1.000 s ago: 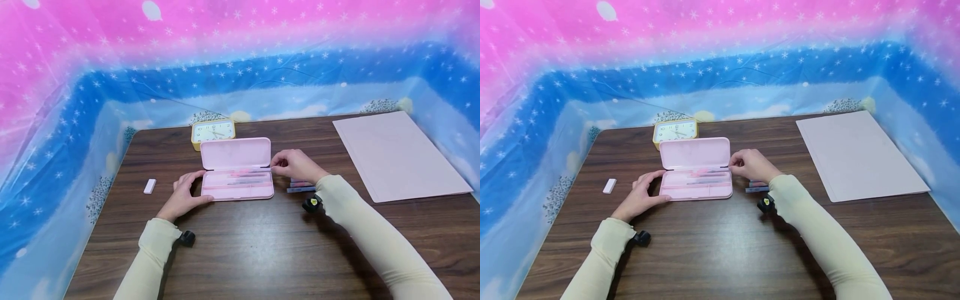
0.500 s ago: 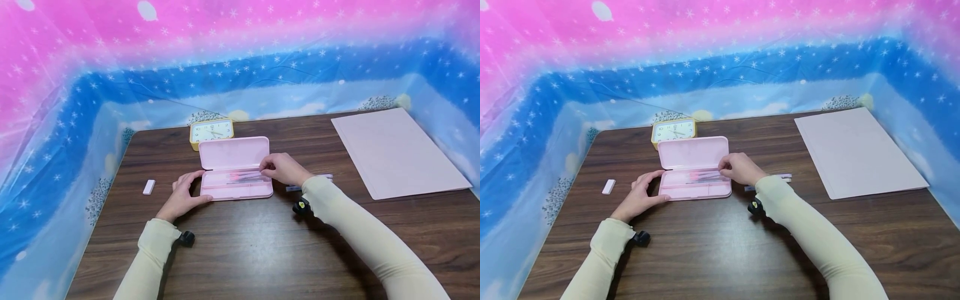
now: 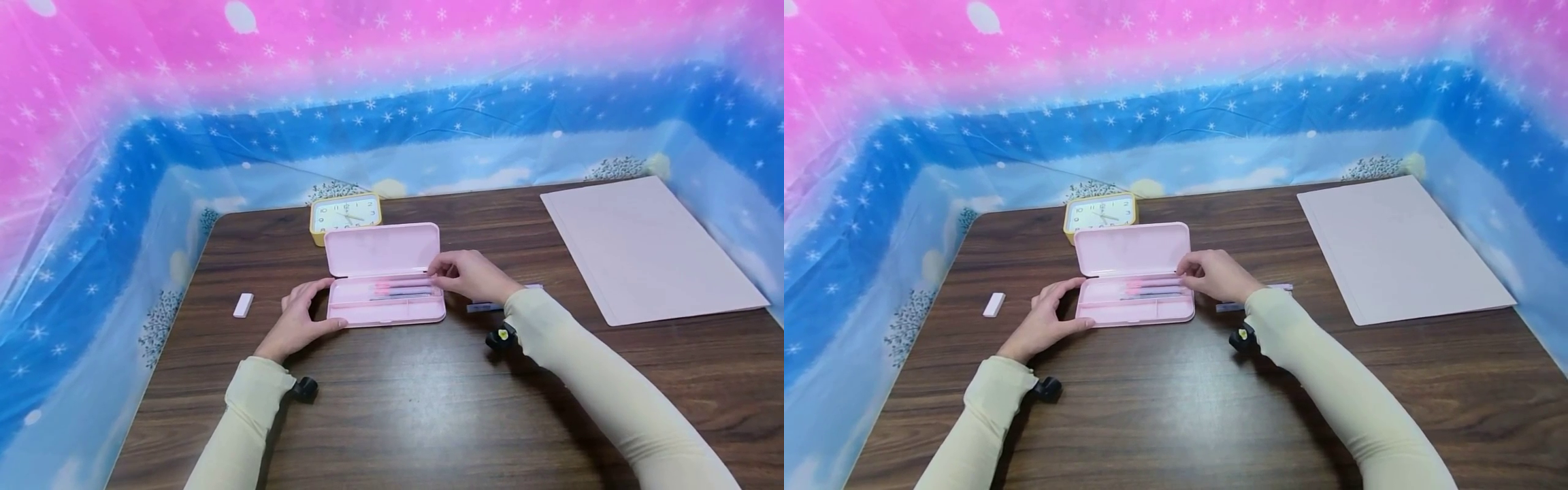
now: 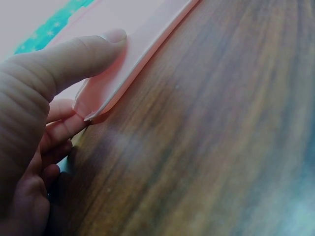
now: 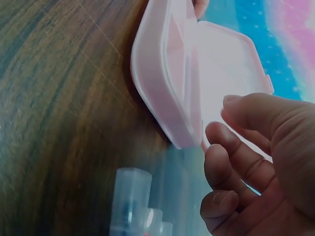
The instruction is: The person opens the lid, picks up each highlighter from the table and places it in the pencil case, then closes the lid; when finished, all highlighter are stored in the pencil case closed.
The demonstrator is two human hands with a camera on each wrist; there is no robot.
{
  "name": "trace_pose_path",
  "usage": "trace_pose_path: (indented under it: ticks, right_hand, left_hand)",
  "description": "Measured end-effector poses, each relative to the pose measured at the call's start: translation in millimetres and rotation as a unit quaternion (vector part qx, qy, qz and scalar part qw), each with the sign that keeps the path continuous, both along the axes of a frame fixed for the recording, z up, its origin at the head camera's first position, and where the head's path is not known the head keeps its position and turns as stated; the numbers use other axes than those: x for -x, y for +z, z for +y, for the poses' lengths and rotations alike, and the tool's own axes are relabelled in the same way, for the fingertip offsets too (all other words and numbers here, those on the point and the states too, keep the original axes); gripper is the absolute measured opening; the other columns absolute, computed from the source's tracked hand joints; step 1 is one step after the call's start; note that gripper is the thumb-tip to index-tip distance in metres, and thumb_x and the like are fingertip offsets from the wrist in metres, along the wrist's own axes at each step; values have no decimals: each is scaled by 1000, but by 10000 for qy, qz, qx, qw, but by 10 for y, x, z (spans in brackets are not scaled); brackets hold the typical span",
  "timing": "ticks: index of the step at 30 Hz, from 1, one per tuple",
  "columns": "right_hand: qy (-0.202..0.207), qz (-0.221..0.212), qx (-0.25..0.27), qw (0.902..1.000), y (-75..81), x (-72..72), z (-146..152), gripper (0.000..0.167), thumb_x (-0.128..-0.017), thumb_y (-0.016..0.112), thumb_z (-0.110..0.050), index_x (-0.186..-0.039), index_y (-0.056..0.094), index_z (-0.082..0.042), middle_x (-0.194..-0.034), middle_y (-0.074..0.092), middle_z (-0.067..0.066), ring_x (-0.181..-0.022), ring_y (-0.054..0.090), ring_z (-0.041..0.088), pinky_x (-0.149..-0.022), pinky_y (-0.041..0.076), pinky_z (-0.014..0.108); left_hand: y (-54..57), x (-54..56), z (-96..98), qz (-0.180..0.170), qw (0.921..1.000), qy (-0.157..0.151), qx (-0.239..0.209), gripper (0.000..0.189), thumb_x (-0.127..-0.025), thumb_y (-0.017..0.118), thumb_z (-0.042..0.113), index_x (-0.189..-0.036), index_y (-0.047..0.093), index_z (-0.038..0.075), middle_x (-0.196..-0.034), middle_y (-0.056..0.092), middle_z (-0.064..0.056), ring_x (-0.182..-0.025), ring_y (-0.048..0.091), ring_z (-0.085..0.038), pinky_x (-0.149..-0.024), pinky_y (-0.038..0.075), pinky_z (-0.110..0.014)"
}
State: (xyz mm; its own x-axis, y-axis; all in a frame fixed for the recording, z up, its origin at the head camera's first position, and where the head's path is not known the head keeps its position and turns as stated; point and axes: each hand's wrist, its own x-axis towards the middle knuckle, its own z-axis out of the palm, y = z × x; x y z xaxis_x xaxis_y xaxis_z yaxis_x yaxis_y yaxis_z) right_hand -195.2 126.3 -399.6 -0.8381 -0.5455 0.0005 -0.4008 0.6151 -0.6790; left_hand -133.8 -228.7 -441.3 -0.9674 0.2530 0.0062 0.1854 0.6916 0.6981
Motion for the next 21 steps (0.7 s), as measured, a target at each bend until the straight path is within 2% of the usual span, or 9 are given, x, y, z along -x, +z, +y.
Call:
trace_pose_path:
  ticks: [8, 13, 21]
  right_hand:
    - [-129, -65, 19, 9999, 133, -1, 207, 19, -95, 66, -22, -113, 69, -14, -95, 68, 0, -80, 59, 15, -73, 49, 33]
    - [-244, 39, -81, 9997, 133, 11, 443, 22, -95, 66, -24, -115, 69, -14, -95, 67, 0, -80, 59, 16, -72, 49, 34]
    - [-664, -76, -280, 9974, 162, -12, 849, 23, -95, 66, -26, -114, 69, -13, -97, 67, 2, -84, 59, 19, -77, 48, 35]
  left_hand:
    - [-10, 9, 7, 59, 10000, -29, -24, 82, -79, 81, 42, -147, 43, 18, -150, 42, -12, -138, 29, -33, -109, 14, -56]
    - [-9, 15, 16, 36, 10000, -33, -36, 82, -79, 81, 42, -147, 43, 18, -150, 42, -11, -139, 28, -33, -109, 14, -56]
    - [-7, 10, 3, 31, 10000, 6, -1, 82, -79, 81, 42, -147, 42, 18, -150, 42, -12, -139, 28, -34, -109, 14, -56]
